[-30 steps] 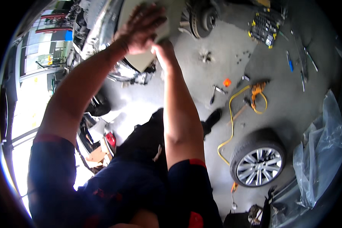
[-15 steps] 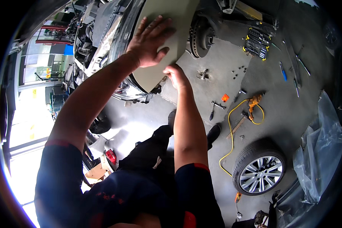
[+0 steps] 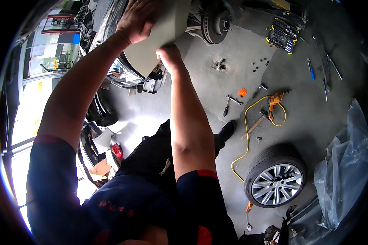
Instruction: The person uses a power drill and a hand driver to remove and replace screws on a vehicle's headlight assembly in a service bay.
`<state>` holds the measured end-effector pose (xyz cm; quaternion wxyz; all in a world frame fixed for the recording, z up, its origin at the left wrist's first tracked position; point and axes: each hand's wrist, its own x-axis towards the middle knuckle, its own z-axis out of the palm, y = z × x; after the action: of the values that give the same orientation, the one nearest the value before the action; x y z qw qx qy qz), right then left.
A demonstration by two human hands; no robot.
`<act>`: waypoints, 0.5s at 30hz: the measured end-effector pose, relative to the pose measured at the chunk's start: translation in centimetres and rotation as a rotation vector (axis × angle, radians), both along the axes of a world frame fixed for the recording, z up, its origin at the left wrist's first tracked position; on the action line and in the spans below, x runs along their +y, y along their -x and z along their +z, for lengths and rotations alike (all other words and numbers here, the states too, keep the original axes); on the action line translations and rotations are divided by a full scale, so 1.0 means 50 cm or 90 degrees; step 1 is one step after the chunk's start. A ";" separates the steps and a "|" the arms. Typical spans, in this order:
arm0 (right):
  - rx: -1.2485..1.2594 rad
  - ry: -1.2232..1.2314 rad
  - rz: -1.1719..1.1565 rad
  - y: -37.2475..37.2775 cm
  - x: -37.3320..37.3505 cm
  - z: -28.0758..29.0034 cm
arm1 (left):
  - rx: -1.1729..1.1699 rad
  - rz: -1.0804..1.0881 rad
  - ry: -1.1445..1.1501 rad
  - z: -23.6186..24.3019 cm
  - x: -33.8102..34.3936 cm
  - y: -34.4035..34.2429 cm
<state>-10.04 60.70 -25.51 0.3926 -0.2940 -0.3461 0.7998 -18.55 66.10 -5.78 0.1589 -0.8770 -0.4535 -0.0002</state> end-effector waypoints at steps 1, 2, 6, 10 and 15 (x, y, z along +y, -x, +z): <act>0.010 0.015 -0.015 -0.003 -0.005 -0.003 | 0.014 0.000 -0.002 -0.006 -0.002 -0.007; 0.021 0.026 -0.027 -0.003 -0.008 0.003 | 0.030 0.003 -0.008 -0.009 -0.003 -0.007; 0.002 -0.016 -0.007 -0.012 -0.006 0.002 | 0.039 0.005 -0.012 -0.016 -0.006 -0.012; -0.017 -0.080 -0.013 -0.006 -0.005 0.003 | 0.095 -0.021 -0.039 -0.019 0.001 -0.001; -0.025 -0.106 -0.009 -0.004 -0.004 -0.010 | 0.045 -0.052 -0.064 -0.032 0.012 0.007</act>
<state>-9.83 60.48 -26.02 0.4147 -0.2784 -0.4171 0.7593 -18.88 66.71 -7.38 0.2188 -0.8852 -0.4106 0.0013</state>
